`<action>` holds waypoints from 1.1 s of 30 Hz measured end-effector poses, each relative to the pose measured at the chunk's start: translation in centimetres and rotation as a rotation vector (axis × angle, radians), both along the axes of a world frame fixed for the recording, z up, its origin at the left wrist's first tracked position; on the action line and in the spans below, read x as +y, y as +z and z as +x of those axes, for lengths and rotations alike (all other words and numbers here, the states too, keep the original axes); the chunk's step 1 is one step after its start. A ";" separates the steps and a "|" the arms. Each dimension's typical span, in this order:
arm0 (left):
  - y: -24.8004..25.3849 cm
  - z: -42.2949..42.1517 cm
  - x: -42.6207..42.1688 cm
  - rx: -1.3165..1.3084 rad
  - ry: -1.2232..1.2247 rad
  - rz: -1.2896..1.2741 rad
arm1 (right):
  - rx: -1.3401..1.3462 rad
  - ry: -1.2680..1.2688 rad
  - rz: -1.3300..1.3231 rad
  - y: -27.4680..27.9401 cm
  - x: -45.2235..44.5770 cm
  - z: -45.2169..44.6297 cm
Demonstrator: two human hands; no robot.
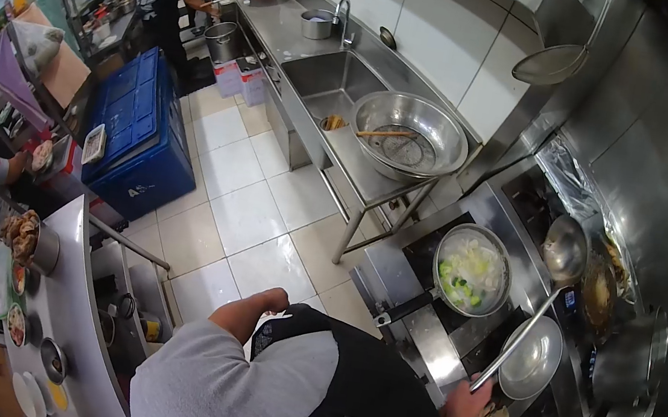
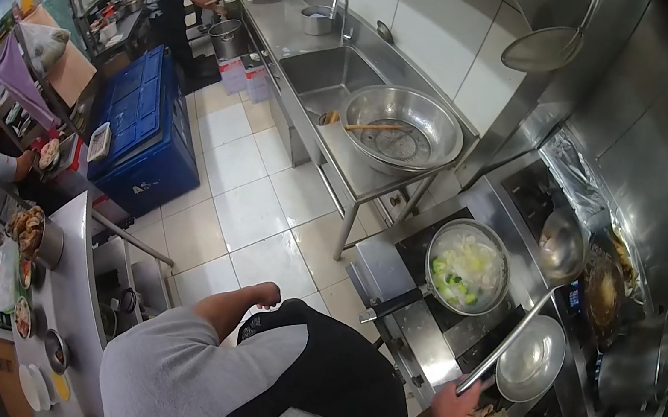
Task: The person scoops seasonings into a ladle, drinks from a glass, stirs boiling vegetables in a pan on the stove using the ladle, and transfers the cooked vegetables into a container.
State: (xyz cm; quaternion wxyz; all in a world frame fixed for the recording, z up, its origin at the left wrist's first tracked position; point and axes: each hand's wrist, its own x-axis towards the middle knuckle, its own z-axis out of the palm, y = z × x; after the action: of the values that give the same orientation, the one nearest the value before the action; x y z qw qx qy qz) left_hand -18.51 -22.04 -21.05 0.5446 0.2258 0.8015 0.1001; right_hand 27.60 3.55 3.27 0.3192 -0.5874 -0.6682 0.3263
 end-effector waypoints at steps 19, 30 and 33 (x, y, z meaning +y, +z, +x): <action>4.7 1.9 -2.3 0.415 0.137 0.091 | 0.312 0.070 -0.463 2.0 -0.6 -6.2; 0.1 2.4 -3.9 0.079 0.021 -0.076 | 0.327 0.074 -0.451 2.9 -0.7 -6.3; 0.7 2.3 -2.7 0.049 0.037 -0.037 | 0.288 0.048 -0.467 3.6 -1.0 -6.7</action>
State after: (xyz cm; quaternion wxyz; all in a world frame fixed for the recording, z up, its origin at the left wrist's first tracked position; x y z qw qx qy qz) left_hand -16.18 -24.71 -20.38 0.5271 0.2034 0.8202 0.0899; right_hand 20.92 2.55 6.92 0.2589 -0.5766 -0.5364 0.5593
